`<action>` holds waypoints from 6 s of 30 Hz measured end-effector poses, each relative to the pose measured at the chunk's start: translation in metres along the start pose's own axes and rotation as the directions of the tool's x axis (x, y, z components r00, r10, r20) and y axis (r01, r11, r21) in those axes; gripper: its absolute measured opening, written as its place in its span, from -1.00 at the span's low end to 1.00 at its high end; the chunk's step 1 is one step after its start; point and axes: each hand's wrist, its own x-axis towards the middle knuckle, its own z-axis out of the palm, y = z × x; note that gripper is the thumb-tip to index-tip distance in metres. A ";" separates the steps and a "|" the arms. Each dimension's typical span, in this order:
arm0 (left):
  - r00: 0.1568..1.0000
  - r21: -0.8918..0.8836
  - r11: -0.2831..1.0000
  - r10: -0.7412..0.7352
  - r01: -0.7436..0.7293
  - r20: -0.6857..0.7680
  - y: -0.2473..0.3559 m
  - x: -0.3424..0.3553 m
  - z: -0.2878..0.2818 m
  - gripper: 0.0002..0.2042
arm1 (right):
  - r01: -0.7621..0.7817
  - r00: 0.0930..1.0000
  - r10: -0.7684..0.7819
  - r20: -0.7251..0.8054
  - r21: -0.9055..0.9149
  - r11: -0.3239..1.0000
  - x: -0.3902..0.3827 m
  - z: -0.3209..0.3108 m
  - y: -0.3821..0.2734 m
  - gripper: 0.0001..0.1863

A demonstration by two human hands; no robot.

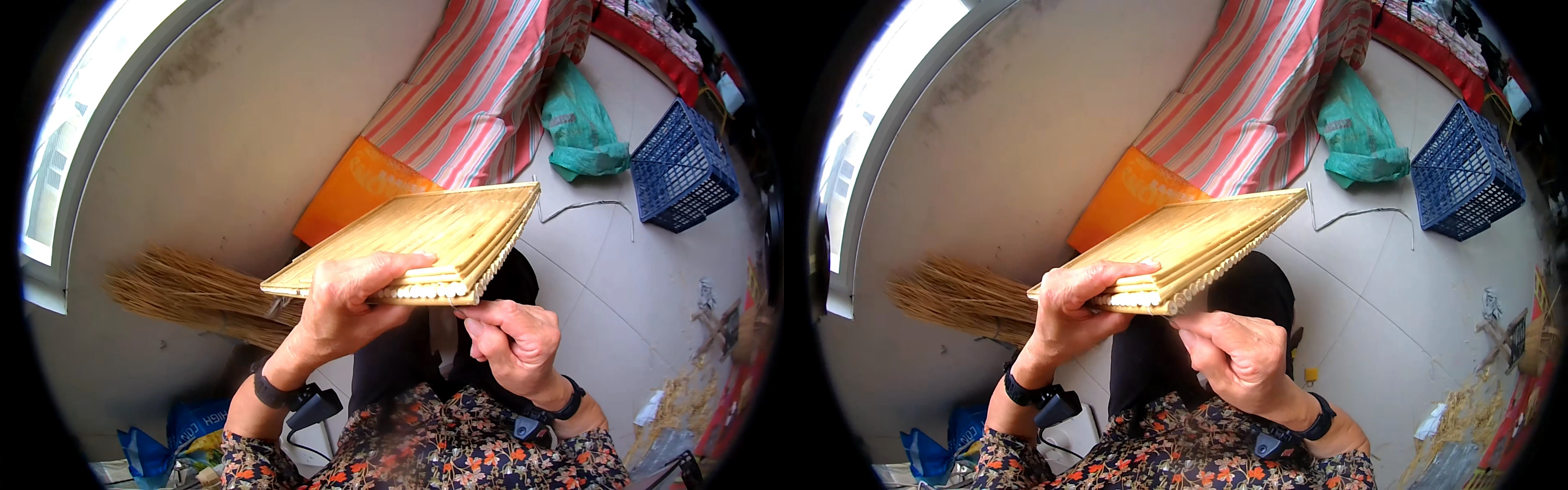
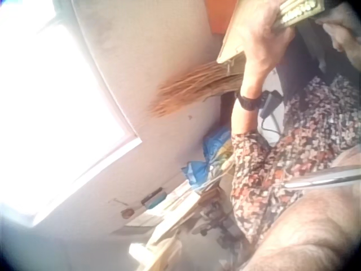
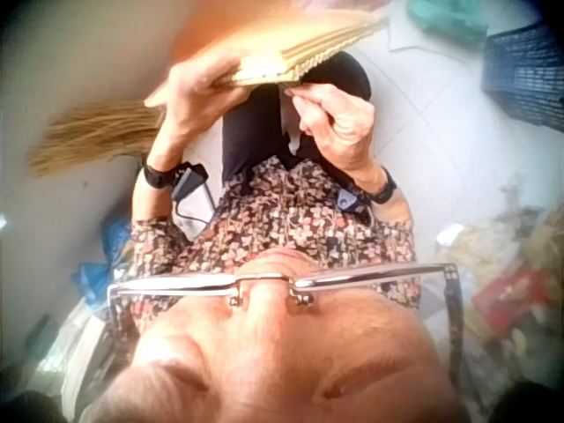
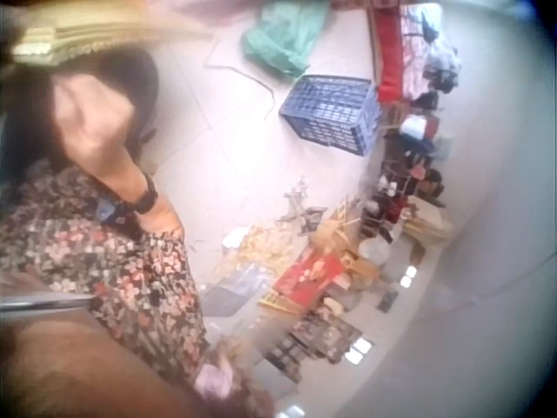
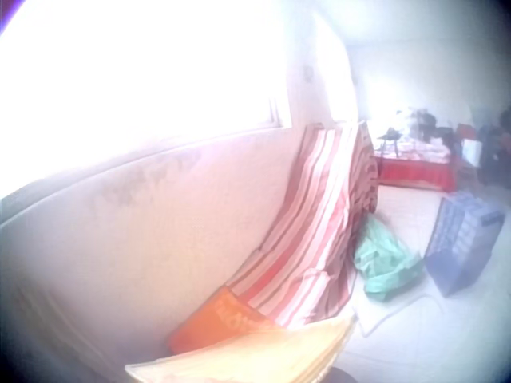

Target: The person stitches bamboo sticks together using a needle and thread to create a square surface. They pull the thread through the sticks and use pliers to cut or adjust the material.

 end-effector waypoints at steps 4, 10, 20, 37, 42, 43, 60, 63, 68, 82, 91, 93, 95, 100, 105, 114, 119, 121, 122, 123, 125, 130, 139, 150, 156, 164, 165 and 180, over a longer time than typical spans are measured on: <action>0.998 -0.003 0.998 0.063 -0.063 0.002 -0.002 -0.005 0.010 -0.47 | -0.118 0.993 0.116 0.027 0.081 0.990 -0.009 -0.008 -0.009 -0.86; 0.998 -0.021 0.998 0.054 -0.054 -0.018 0.004 -0.005 0.020 -0.47 | -0.140 0.989 0.136 0.051 0.097 0.985 -0.014 -0.015 -0.010 -0.87; 0.994 0.016 0.994 0.105 -0.105 -0.025 0.004 -0.009 0.026 -0.43 | -0.199 0.980 0.195 0.038 0.171 0.965 -0.017 -0.009 -0.007 -0.87; 0.986 0.033 0.989 0.144 -0.141 -0.083 0.011 -0.015 0.041 -0.50 | -0.338 0.941 0.333 0.055 0.189 0.922 -0.030 -0.009 -0.004 -0.86; 0.982 0.047 0.987 0.155 -0.151 -0.109 0.015 -0.017 0.048 -0.50 | -0.346 0.937 0.347 0.039 0.244 0.906 -0.033 -0.009 -0.007 -0.83; 0.981 0.051 0.986 0.161 -0.156 -0.113 0.015 -0.017 0.048 -0.50 | -0.351 0.935 0.352 0.044 0.253 0.901 -0.033 -0.009 -0.008 -0.83; 0.956 0.219 0.940 0.283 -0.261 -0.072 0.012 -0.030 0.087 -0.57 | -0.563 0.749 0.629 0.209 0.701 0.437 -0.084 -0.023 0.005 -0.33; 0.956 0.256 0.933 0.282 -0.253 -0.084 0.010 -0.035 0.096 -0.66 | -0.524 0.752 0.652 0.094 0.686 0.505 -0.082 -0.013 0.006 -0.32; 0.952 0.295 0.918 0.297 -0.266 -0.068 0.010 -0.036 0.101 -0.71 | -0.523 0.733 0.675 0.081 0.703 0.482 -0.080 -0.009 0.009 -0.02; 0.962 0.280 0.930 0.266 -0.239 -0.059 0.014 -0.036 0.109 -0.55 | -0.443 0.777 0.615 0.132 0.809 0.385 -0.084 -0.006 0.015 -0.06; 0.942 0.342 0.913 0.292 -0.223 -0.165 0.005 -0.041 0.124 -0.70 | -0.433 0.829 0.529 0.185 0.810 0.396 -0.085 -0.010 0.039 -0.08; 0.947 0.355 0.900 0.305 -0.254 -0.095 0.003 -0.046 0.126 -0.63 | -0.521 0.796 0.566 0.214 0.718 0.461 -0.088 -0.019 0.041 -0.06; 0.948 0.364 0.892 0.310 -0.267 -0.066 0.001 -0.049 0.128 -0.61 | -0.598 0.764 0.592 0.257 0.627 0.500 -0.097 -0.034 0.043 -0.10; 0.947 0.405 0.876 0.315 -0.263 -0.067 -0.001 -0.052 0.136 -0.61 | -0.521 0.791 0.552 -0.262 0.182 0.834 -0.115 -0.054 0.042 -0.44; 0.955 0.403 0.879 0.293 -0.254 -0.037 -0.005 -0.048 0.140 -0.58 | -0.504 0.836 0.511 -0.198 0.091 0.859 -0.089 -0.037 0.045 -0.34; 0.982 0.265 0.946 0.185 -0.184 0.024 -0.004 -0.046 0.134 -0.37 | -0.546 0.785 0.617 -0.051 0.413 0.729 -0.073 -0.023 0.047 -0.23; 0.972 0.278 0.941 0.145 -0.193 0.184 -0.006 -0.043 0.126 -0.27 | -0.506 0.796 0.600 -0.081 0.456 0.733 -0.073 -0.021 0.059 -0.22; 0.941 0.279 0.934 0.130 -0.222 0.313 -0.006 -0.034 0.116 -0.23 | -0.483 0.814 0.578 -0.058 0.486 0.729 -0.074 -0.026 0.069 -0.24; 0.921 0.289 0.925 0.129 -0.245 0.368 -0.009 -0.030 0.111 -0.20 | -0.473 0.823 0.567 -0.041 0.502 0.724 -0.074 -0.029 0.072 -0.26; 0.897 0.296 0.916 0.128 -0.270 0.422 -0.014 -0.025 0.106 -0.18 | -0.490 0.822 0.570 -0.018 0.488 0.722 -0.072 -0.034 0.075 -0.25; 0.859 0.320 0.895 0.120 -0.311 0.498 -0.017 -0.013 0.102 -0.20 | -0.523 0.815 0.578 0.027 0.464 0.715 -0.066 -0.042 0.084 -0.24; 0.864 0.310 0.907 0.104 -0.285 0.493 -0.029 0.022 0.116 -0.29 | -0.528 0.823 0.564 0.074 0.466 0.709 -0.037 -0.080 0.108 -0.16; 0.899 0.347 0.924 -0.010 -0.159 0.439 -0.013 0.054 0.104 -0.12 | -0.947 0.316 0.923 -0.221 -0.018 0.320 -0.215 -0.103 0.301 -0.72; 0.934 0.354 0.931 -0.047 -0.088 0.354 0.027 0.038 0.100 -0.10 | -0.776 0.438 0.812 -0.386 -0.618 0.125 -0.299 -0.013 0.327 -0.64; 0.938 0.399 0.908 -0.020 -0.128 0.347 0.023 0.025 0.095 -0.34 | -0.877 0.374 0.894 -0.248 -0.409 0.253 -0.324 -0.035 0.349 -0.70; 0.941 0.373 0.914 0.025 -0.157 0.336 0.002 0.012 0.105 -0.40 | -0.879 0.241 0.967 -0.086 0.404 0.255 -0.292 -0.116 0.277 -0.78; 0.937 0.367 0.915 0.030 -0.166 0.349 0.000 0.009 0.106 -0.41 | -0.801 0.353 0.929 -0.109 0.478 0.360 -0.283 -0.121 0.257 -0.74; 0.936 0.300 0.925 0.132 -0.235 0.326 -0.028 0.007 0.117 -0.28 | -0.330 0.795 0.568 0.212 0.937 0.112 -0.164 -0.050 0.026 -0.63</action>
